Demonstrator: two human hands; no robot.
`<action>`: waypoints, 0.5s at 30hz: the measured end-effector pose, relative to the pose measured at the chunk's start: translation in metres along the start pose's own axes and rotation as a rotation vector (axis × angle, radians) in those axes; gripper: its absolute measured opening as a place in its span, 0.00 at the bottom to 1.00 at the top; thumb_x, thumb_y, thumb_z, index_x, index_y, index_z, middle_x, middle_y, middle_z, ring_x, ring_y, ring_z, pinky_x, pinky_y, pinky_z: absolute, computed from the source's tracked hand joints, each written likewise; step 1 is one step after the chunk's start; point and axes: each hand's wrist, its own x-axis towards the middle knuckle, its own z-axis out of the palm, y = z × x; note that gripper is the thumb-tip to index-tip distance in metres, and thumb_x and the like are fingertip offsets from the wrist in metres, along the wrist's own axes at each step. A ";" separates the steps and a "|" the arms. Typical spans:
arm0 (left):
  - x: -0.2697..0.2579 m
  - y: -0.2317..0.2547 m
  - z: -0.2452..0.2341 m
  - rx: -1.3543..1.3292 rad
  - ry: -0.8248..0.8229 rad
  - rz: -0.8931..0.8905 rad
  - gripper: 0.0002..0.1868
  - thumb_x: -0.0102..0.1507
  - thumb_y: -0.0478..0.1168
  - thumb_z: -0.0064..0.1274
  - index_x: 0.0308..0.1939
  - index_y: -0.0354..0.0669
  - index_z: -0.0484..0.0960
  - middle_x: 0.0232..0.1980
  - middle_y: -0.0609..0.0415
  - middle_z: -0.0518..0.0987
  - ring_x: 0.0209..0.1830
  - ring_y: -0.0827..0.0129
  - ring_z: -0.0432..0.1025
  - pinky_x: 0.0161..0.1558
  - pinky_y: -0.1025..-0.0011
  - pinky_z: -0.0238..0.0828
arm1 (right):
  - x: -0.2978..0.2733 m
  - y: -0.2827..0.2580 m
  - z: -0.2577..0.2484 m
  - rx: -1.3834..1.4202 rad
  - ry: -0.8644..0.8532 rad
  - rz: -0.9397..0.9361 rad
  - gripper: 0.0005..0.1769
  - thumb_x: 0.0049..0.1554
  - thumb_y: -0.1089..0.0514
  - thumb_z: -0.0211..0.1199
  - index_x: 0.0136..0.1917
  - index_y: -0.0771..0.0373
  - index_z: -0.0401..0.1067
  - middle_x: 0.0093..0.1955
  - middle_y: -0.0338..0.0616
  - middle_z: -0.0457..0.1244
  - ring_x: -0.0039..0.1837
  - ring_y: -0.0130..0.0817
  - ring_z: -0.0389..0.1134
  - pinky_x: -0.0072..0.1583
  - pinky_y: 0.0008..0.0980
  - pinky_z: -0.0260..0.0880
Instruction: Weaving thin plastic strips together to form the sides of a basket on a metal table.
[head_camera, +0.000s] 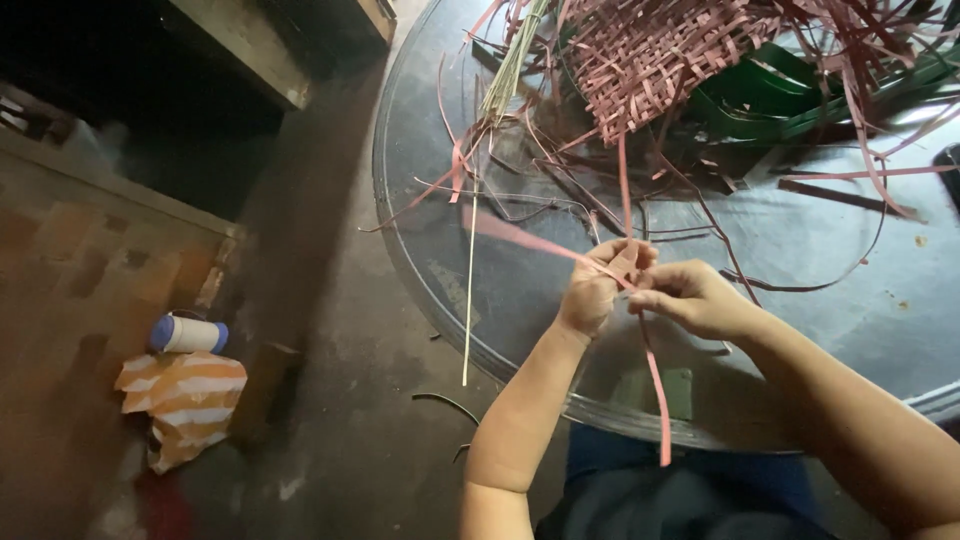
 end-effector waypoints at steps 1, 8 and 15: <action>-0.001 0.005 0.001 0.034 0.063 0.015 0.08 0.60 0.43 0.47 0.36 0.42 0.75 0.29 0.53 0.75 0.24 0.78 0.69 0.27 0.84 0.67 | 0.000 0.005 0.000 -0.039 -0.019 0.007 0.09 0.45 0.59 0.59 0.27 0.67 0.71 0.21 0.42 0.59 0.28 0.27 0.55 0.33 0.26 0.55; 0.013 0.019 -0.041 -0.191 0.485 0.086 0.04 0.58 0.41 0.45 0.28 0.49 0.70 0.20 0.61 0.69 0.15 0.81 0.62 0.17 0.86 0.58 | -0.003 0.005 -0.024 -0.405 0.276 -0.223 0.04 0.47 0.63 0.58 0.39 0.61 0.71 0.39 0.43 0.63 0.35 0.26 0.62 0.37 0.20 0.64; 0.006 0.025 -0.034 0.172 0.454 0.150 0.06 0.57 0.40 0.46 0.33 0.43 0.73 0.22 0.56 0.71 0.18 0.81 0.61 0.20 0.86 0.54 | -0.001 -0.001 -0.013 0.008 0.314 0.285 0.10 0.52 0.60 0.53 0.44 0.67 0.70 0.34 0.45 0.63 0.34 0.30 0.62 0.38 0.24 0.63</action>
